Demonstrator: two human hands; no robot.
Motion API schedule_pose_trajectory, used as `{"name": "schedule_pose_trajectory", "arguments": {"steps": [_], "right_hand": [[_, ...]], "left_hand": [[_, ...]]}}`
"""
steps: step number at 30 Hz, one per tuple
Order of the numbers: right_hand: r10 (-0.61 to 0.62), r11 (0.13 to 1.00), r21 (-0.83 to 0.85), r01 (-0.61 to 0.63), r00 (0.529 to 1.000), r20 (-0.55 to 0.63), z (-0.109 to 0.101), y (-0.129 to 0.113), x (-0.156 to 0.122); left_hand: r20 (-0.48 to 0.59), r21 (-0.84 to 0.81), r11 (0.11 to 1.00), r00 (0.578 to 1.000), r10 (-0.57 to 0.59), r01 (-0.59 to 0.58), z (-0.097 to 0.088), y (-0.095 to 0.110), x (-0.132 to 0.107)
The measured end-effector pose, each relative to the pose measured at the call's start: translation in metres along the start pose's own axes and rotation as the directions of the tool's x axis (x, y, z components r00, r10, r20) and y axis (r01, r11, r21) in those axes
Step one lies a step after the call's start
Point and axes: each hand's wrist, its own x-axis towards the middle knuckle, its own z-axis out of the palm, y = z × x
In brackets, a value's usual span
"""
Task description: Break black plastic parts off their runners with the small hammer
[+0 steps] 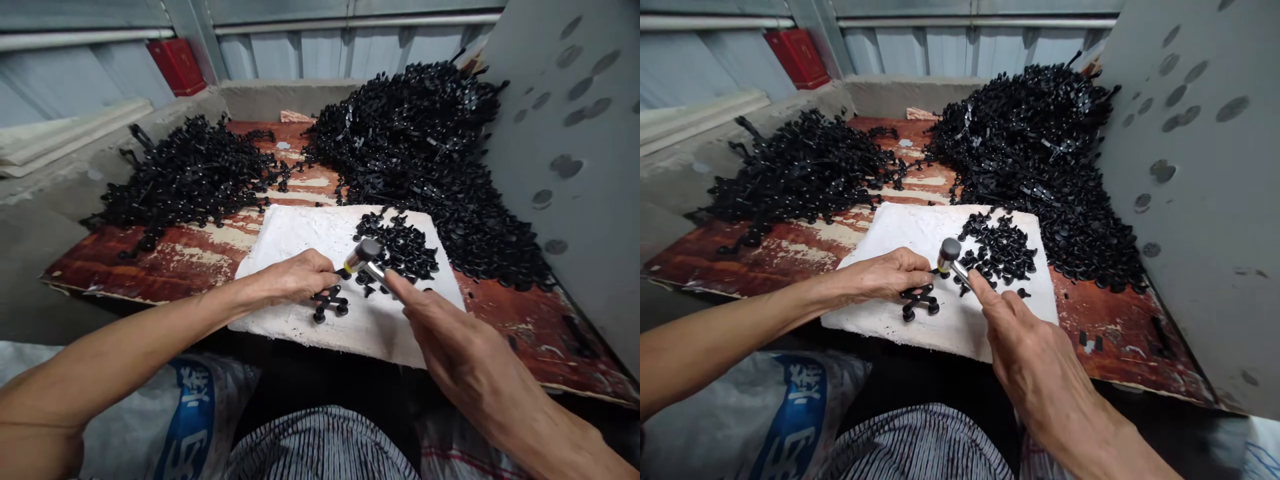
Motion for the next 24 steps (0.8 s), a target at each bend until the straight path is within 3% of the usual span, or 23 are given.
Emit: {"name": "schedule_pose_trajectory", "arguments": {"steps": [2,5,9,11,14,16,17,19,21,24], "right_hand": [[-0.043,0.999,0.013,0.043,0.997,-0.057,0.001,0.001,0.001],[-0.041,0.999,0.027,0.041,0.999,-0.003,-0.002,-0.001,0.007],[0.145,0.954,0.268,-0.134,0.989,-0.023,-0.009,-0.006,0.025],[0.262,0.868,0.415,-0.272,0.962,0.082,-0.009,-0.009,0.033],[0.329,0.643,0.616,-0.455,0.891,0.314,-0.003,-0.013,0.035],[0.344,0.520,0.691,-0.502,0.863,0.369,0.003,-0.016,0.030],[0.377,0.484,0.709,-0.512,0.854,0.359,0.004,-0.017,0.026],[0.492,0.449,0.727,-0.519,0.823,0.284,0.006,-0.019,0.018],[0.606,0.417,0.747,-0.518,0.771,0.196,0.005,-0.021,0.012],[0.674,0.385,0.777,-0.498,0.727,0.132,0.006,-0.026,0.009]], "left_hand": [[-0.007,0.014,1.000,1.000,0.005,-0.005,0.000,-0.002,0.000],[-0.003,0.059,0.998,1.000,0.029,-0.029,-0.003,-0.004,0.000],[0.095,0.149,0.976,0.985,0.146,-0.160,-0.005,0.000,-0.006],[0.206,0.158,0.954,0.953,0.222,-0.256,-0.002,0.006,-0.012],[0.298,0.194,0.922,0.915,0.271,-0.336,0.006,0.014,-0.021],[0.247,0.246,0.902,0.923,0.296,-0.355,0.009,0.015,-0.028],[0.172,0.271,0.900,0.937,0.303,-0.341,0.008,0.014,-0.031],[-0.033,0.318,0.908,0.954,0.298,-0.273,0.004,0.011,-0.039],[-0.175,0.359,0.910,0.943,0.284,-0.208,0.000,0.007,-0.047],[-0.096,0.403,0.887,0.953,0.287,-0.226,0.001,0.004,-0.057]]}}
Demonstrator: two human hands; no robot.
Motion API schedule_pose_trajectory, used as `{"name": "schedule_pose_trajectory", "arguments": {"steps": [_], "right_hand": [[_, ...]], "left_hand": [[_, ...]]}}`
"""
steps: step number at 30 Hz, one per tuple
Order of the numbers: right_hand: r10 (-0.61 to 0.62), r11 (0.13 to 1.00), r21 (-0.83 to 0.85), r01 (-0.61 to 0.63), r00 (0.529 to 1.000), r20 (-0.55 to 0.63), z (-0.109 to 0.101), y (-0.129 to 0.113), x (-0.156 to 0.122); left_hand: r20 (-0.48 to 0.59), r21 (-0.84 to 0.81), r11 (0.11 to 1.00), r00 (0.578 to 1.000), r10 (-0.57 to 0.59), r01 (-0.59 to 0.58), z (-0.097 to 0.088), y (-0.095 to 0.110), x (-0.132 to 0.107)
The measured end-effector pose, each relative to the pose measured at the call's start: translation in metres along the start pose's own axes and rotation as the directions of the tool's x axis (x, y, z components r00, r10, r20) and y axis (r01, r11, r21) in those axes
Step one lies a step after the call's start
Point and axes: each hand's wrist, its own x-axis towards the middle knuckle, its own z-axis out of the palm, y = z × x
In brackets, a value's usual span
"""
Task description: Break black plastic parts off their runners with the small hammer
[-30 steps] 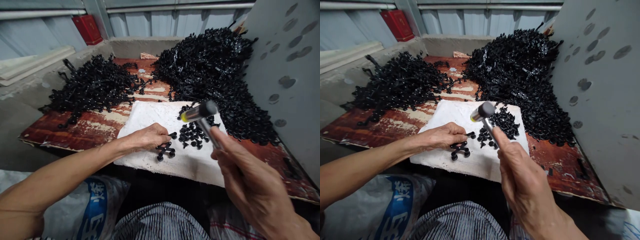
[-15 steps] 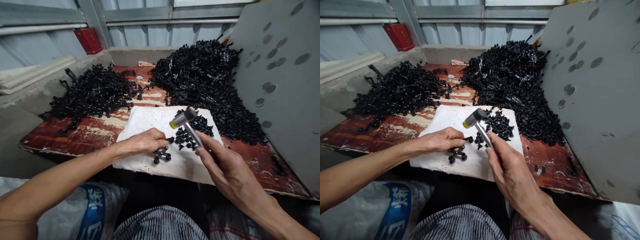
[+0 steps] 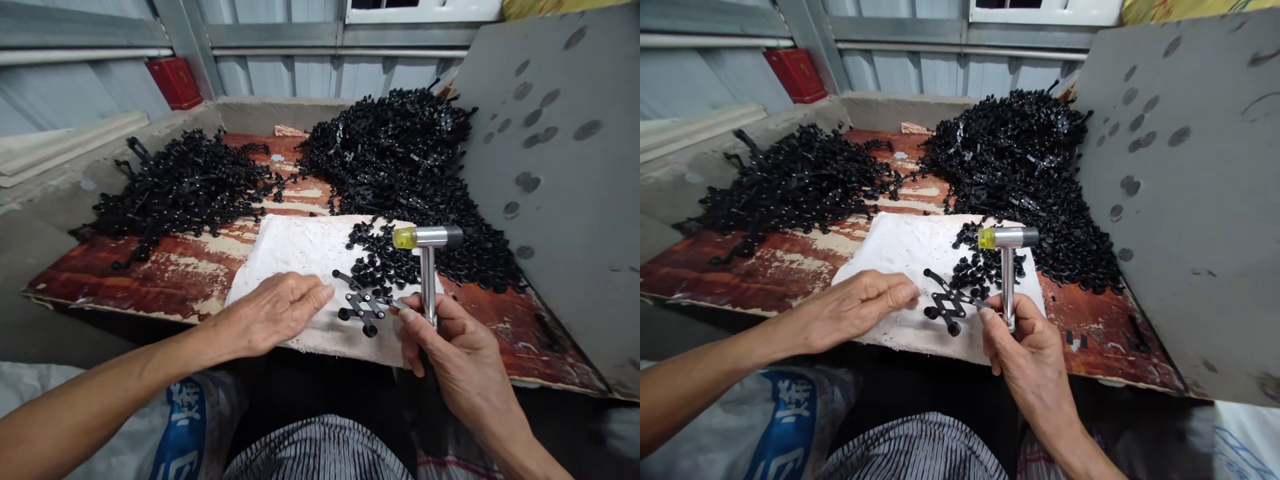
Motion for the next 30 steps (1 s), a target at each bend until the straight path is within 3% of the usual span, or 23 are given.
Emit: {"name": "schedule_pose_trajectory", "arguments": {"steps": [2,5,10,12,18,24,30], "right_hand": [[-0.002,1.000,-0.006,0.002,1.000,0.013,0.005,0.000,-0.002],[-0.012,0.999,-0.028,0.015,0.996,0.087,0.015,0.002,-0.006],[-0.029,0.997,-0.065,0.040,0.987,0.157,0.013,0.004,-0.009],[-0.001,0.996,-0.091,0.016,0.987,0.160,0.003,0.005,-0.011],[0.033,0.999,-0.034,-0.031,0.998,0.047,-0.019,0.014,-0.009],[0.061,0.987,0.144,-0.065,0.998,0.033,-0.020,0.021,-0.002],[0.063,0.982,0.176,-0.070,0.997,0.046,-0.022,0.023,-0.001]], "left_hand": [[0.061,-0.006,0.998,0.996,0.064,-0.064,0.005,0.003,0.000],[0.056,-0.081,0.993,0.995,0.089,-0.084,0.017,0.007,0.008],[0.154,-0.414,0.903,0.987,-0.052,0.112,0.026,0.006,0.027],[0.205,-0.459,0.871,0.975,-0.089,0.176,0.023,0.003,0.031],[0.347,-0.478,0.837,0.933,-0.098,0.266,0.011,-0.003,0.043],[0.364,-0.391,0.882,0.924,-0.114,0.263,0.009,0.001,0.052],[0.369,-0.371,0.895,0.924,-0.104,0.249,0.010,0.003,0.051]]}}
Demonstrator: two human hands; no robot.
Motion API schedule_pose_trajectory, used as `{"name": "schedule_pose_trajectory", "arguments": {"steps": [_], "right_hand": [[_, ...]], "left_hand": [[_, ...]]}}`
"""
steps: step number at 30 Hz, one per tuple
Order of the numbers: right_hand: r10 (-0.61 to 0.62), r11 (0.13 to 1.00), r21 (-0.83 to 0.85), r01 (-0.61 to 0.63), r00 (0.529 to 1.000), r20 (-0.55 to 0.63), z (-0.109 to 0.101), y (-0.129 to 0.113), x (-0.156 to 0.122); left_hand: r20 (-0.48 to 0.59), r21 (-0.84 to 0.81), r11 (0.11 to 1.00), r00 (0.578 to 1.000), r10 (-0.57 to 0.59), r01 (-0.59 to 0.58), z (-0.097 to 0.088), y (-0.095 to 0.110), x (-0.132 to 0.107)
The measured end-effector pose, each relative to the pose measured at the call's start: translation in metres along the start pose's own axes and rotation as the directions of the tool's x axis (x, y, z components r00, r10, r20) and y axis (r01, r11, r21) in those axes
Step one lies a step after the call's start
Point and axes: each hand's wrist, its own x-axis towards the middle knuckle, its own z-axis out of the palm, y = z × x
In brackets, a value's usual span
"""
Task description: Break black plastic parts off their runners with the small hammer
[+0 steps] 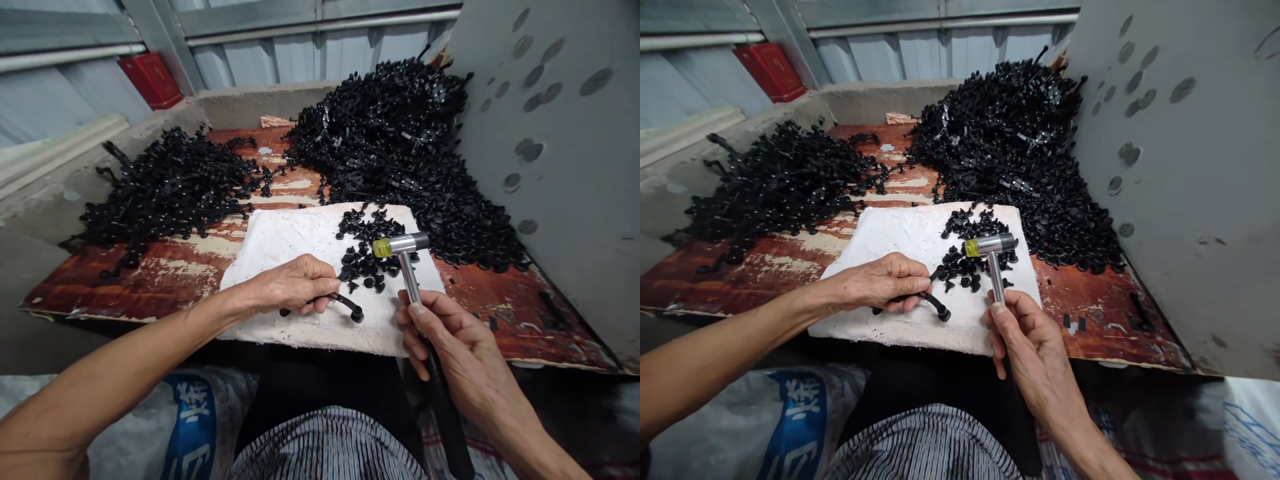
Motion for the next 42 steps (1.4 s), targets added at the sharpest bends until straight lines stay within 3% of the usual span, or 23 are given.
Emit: {"name": "schedule_pose_trajectory", "arguments": {"steps": [20,32,42], "right_hand": [[0.001,1.000,0.011,-0.001,1.000,0.024,-0.0032,0.0007,0.0002],[0.021,1.000,-0.022,-0.021,0.999,0.025,-0.0051,0.0014,0.0008],[0.027,0.999,-0.034,-0.027,0.999,0.023,-0.0047,0.0014,0.0014]], "left_hand": [[-0.006,0.081,0.997,1.000,-0.006,0.006,-0.0034,-0.0047,0.0023],[0.039,-0.159,0.987,0.999,-0.030,0.036,-0.0068,-0.0003,0.0039],[0.017,-0.122,0.991,0.998,-0.053,0.055,-0.0036,0.0007,0.0045]]}}
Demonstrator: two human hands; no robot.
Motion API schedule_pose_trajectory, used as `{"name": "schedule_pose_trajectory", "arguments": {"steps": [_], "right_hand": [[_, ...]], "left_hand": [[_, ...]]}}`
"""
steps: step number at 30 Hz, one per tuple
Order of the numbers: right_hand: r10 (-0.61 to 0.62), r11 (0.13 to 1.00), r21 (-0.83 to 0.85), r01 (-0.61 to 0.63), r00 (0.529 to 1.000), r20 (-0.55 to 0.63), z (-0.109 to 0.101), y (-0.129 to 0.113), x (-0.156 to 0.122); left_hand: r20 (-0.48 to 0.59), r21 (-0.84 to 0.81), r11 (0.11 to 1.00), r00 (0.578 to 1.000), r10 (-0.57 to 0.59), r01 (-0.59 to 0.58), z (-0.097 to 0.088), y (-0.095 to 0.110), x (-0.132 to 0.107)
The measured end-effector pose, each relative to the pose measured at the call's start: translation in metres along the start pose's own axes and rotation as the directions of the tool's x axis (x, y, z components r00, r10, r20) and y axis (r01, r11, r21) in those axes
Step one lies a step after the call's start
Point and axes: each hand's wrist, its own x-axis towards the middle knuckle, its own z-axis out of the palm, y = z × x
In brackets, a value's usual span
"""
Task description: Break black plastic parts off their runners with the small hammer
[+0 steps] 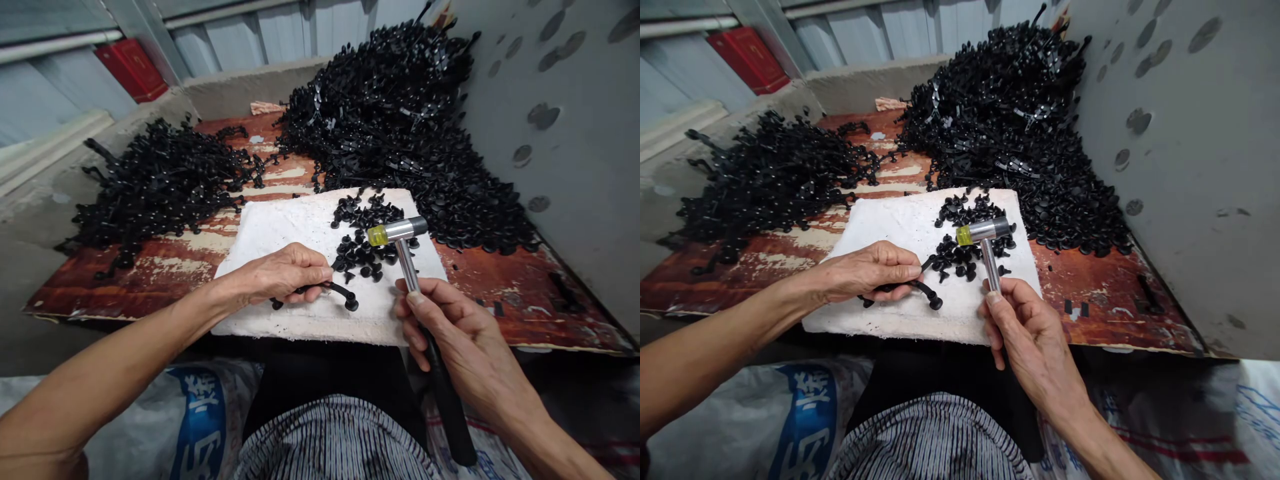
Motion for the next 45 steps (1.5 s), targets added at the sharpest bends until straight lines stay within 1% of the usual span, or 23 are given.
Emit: {"name": "schedule_pose_trajectory", "arguments": {"steps": [7,15,21,27,32,35,37,39,40,42,45], "right_hand": [[-0.002,1.000,-0.007,0.002,1.000,0.004,0.000,0.000,-0.001],[0.007,1.000,0.004,-0.007,1.000,0.007,0.000,0.000,0.000],[0.014,1.000,0.004,-0.014,1.000,0.006,-0.001,0.001,-0.001],[0.009,1.000,-0.004,-0.009,1.000,0.016,-0.002,0.000,-0.001],[-0.011,0.997,-0.071,0.014,0.999,0.038,-0.002,-0.001,-0.001],[-0.050,0.983,-0.176,0.060,0.997,0.062,-0.004,-0.001,-0.002],[-0.124,0.936,-0.322,0.143,0.989,0.079,-0.007,-0.001,-0.002],[-0.261,0.830,-0.479,0.287,0.958,0.123,-0.009,-0.003,-0.002],[-0.334,0.762,-0.535,0.365,0.929,0.159,-0.010,-0.005,-0.001],[-0.448,0.642,-0.585,0.495,0.862,0.238,-0.010,-0.011,-0.002],[-0.572,0.520,-0.599,0.609,0.769,0.285,-0.008,-0.019,-0.001]], "left_hand": [[-0.009,0.037,0.999,1.000,-0.013,0.014,0.002,0.002,-0.001],[-0.005,-0.017,1.000,1.000,0.022,-0.022,0.000,-0.001,0.000],[-0.021,0.007,1.000,1.000,-0.005,0.006,0.002,0.001,0.000],[-0.021,0.052,0.999,1.000,-0.009,0.010,0.003,0.002,0.001],[-0.003,0.155,0.988,1.000,-0.010,0.010,-0.001,0.000,0.001],[0.000,0.210,0.978,1.000,0.004,-0.004,-0.004,-0.001,0.002],[-0.003,0.259,0.966,1.000,0.022,-0.020,-0.006,0.000,0.003],[0.001,0.293,0.956,1.000,0.027,-0.026,-0.007,0.001,0.004],[0.005,0.296,0.955,1.000,0.025,-0.025,-0.007,0.001,0.005],[0.017,0.283,0.959,1.000,0.015,-0.019,-0.008,0.001,0.005],[0.021,0.271,0.962,1.000,0.022,-0.027,-0.008,0.000,0.006]]}}
